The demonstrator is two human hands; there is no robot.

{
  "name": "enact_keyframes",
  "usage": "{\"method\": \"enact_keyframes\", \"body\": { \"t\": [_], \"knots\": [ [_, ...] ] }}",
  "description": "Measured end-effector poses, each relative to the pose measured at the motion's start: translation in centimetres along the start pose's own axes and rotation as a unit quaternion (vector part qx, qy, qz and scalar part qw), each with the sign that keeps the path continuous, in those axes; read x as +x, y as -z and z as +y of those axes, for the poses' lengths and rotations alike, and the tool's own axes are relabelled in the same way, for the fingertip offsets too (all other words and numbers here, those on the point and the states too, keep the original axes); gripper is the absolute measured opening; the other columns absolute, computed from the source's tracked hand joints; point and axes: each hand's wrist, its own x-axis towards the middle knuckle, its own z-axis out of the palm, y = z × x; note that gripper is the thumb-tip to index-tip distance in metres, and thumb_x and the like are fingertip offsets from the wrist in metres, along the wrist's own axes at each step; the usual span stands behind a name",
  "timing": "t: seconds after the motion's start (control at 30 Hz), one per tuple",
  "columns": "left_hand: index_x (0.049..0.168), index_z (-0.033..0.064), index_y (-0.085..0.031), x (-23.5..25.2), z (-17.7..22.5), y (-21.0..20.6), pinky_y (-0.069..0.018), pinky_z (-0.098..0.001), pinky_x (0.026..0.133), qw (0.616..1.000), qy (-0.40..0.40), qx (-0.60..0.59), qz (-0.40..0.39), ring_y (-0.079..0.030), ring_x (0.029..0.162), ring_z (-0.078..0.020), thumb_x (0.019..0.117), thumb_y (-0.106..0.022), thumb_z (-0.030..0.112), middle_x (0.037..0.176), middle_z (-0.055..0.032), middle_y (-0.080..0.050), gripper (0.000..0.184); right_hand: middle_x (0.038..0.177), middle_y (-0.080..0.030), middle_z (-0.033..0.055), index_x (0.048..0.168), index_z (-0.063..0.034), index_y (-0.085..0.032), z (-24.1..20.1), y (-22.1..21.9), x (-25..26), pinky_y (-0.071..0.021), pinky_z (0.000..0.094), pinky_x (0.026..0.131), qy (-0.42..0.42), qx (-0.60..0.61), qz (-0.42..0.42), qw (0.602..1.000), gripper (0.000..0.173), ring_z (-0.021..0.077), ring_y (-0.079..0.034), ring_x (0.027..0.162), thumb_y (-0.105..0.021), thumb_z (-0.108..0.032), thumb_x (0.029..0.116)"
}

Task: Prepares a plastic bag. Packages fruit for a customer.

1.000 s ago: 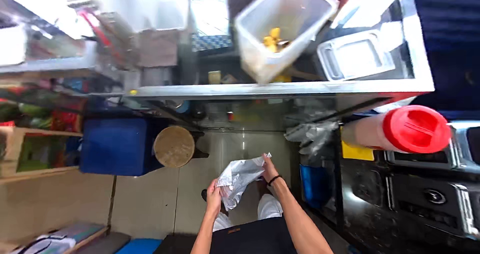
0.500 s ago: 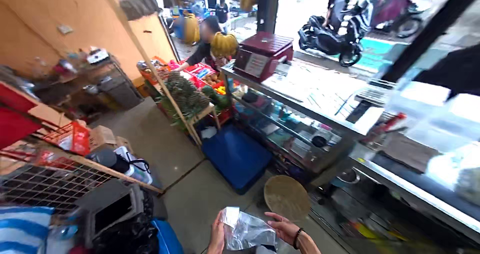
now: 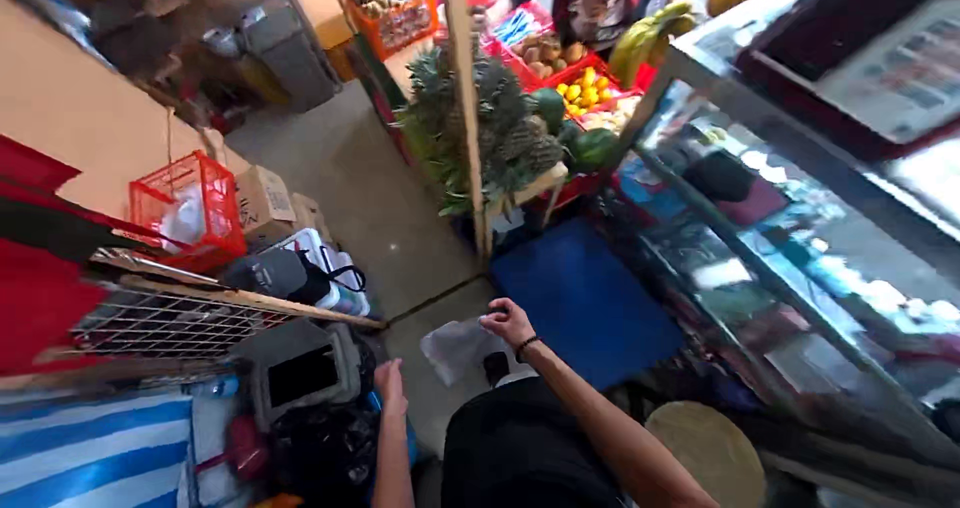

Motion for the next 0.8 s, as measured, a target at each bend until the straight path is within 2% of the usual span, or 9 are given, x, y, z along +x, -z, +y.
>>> {"method": "enact_keyframes", "body": {
  "t": [0.1,0.17,0.23,0.33,0.43,0.57,0.63,0.7,0.8],
  "knots": [
    [0.117,-0.0045,-0.063,1.2,10.3,-0.8,-0.0561,-0.0329,0.067,0.994,-0.049,-0.039,-0.093,-0.064,0.071,-0.0158,0.1071,-0.05,0.019,0.087,-0.0106,-0.068,0.028,0.094,-0.076,0.014,0.129,0.0032,-0.054,-5.9,-7.1,7.1,-0.0626,0.0398,0.084,0.083,-0.124,-0.098,0.984,0.057,0.0212,-0.075,0.083,-0.084,-0.012,0.083],
    [0.122,-0.004,-0.063,3.8,14.8,-2.1,-0.0586,-0.0389,0.077,0.978,-0.017,-0.083,-0.191,-0.07,0.085,-0.0202,0.1089,-0.046,0.026,0.1,-0.0133,-0.072,0.036,0.094,-0.075,0.0128,0.131,0.0018,-0.055,-8.9,-12.1,11.6,-0.061,0.0427,0.087,0.117,-0.202,-0.178,0.956,0.059,0.0225,-0.074,0.085,-0.084,-0.016,0.083],
    [0.124,-0.006,-0.061,7.6,17.6,-3.3,-0.0586,-0.042,0.082,0.974,-0.004,-0.12,-0.194,-0.069,0.092,-0.0232,0.1069,-0.051,0.019,0.107,-0.0172,-0.07,0.032,0.096,-0.076,0.0137,0.133,0.0003,-0.056,-11.0,-16.3,15.8,-0.0592,0.0488,0.09,0.13,-0.261,-0.224,0.93,0.062,0.0265,-0.074,0.089,-0.085,-0.014,0.0809],
    [0.122,-0.0052,-0.058,16.0,21.3,-3.9,-0.0593,-0.0395,0.077,0.973,0.015,-0.18,-0.145,-0.068,0.084,-0.0209,0.1033,-0.056,0.011,0.1,-0.0152,-0.068,0.025,0.095,-0.077,0.0131,0.133,-0.0016,-0.056,-14.1,-20.3,24.0,-0.0593,0.051,0.091,0.105,-0.285,-0.224,0.926,0.069,0.0272,-0.075,0.088,-0.09,-0.016,0.0745],
    [0.114,-0.0049,-0.056,25.1,25.2,-3.3,-0.0599,-0.0352,0.07,0.969,-0.012,-0.195,-0.152,-0.066,0.072,-0.016,0.101,-0.056,0.004,0.087,-0.0096,-0.067,0.016,0.097,-0.076,0.0174,0.128,0.0022,-0.056,-18.3,-21.9,32.5,-0.0628,0.0465,0.085,0.011,-0.198,-0.181,0.963,0.063,0.028,-0.076,0.085,-0.09,-0.012,0.0774],
    [0.116,-0.0088,-0.052,31.5,37.4,-2.7,-0.0591,-0.0361,0.072,0.98,-0.042,-0.121,-0.154,-0.064,0.072,-0.0167,0.1005,-0.054,-0.003,0.09,-0.0123,-0.063,0.017,0.103,-0.067,0.015,0.132,-0.0009,-0.048,-26.0,-23.0,41.1,-0.0582,0.0399,0.074,-0.145,0.126,-0.064,0.979,0.036,0.0226,-0.067,0.084,-0.064,-0.006,0.0998],
    [0.115,-0.0114,-0.052,36.0,42.0,-3.0,-0.0593,-0.0352,0.072,0.983,-0.109,-0.08,-0.12,-0.064,0.072,-0.0158,0.0996,-0.055,-0.004,0.09,-0.0139,-0.063,0.018,0.095,-0.062,0.0084,0.134,-0.0065,-0.043,-30.0,-23.0,45.5,-0.0567,0.0384,0.069,-0.151,0.26,-0.025,0.954,0.029,0.0184,-0.063,0.078,-0.05,-0.012,0.1067],
    [0.114,-0.0133,-0.055,42.9,43.1,-3.7,-0.061,-0.0377,0.071,0.968,-0.238,-0.001,-0.081,-0.068,0.072,-0.0183,0.0979,-0.058,0.001,0.09,-0.0173,-0.067,0.021,0.098,-0.063,0.0087,0.143,-0.0089,-0.039,-33.7,-22.0,49.4,-0.0587,0.039,0.072,-0.133,0.324,-0.006,0.937,0.036,0.019,-0.065,0.079,-0.045,-0.018,0.1087],
    [0.114,-0.0115,-0.059,48.9,48.1,-5.9,-0.0591,-0.0471,0.079,0.917,-0.354,0.178,-0.047,-0.07,0.082,-0.0279,0.1002,-0.055,0.005,0.094,-0.021,-0.069,0.022,0.081,-0.058,0.0022,0.121,-0.0107,-0.048,-38.4,-21.3,55.4,-0.0535,0.0326,0.06,-0.068,0.306,-0.002,0.95,0.016,0.0135,-0.059,0.066,-0.049,-0.01,0.1052]
  ]
}}
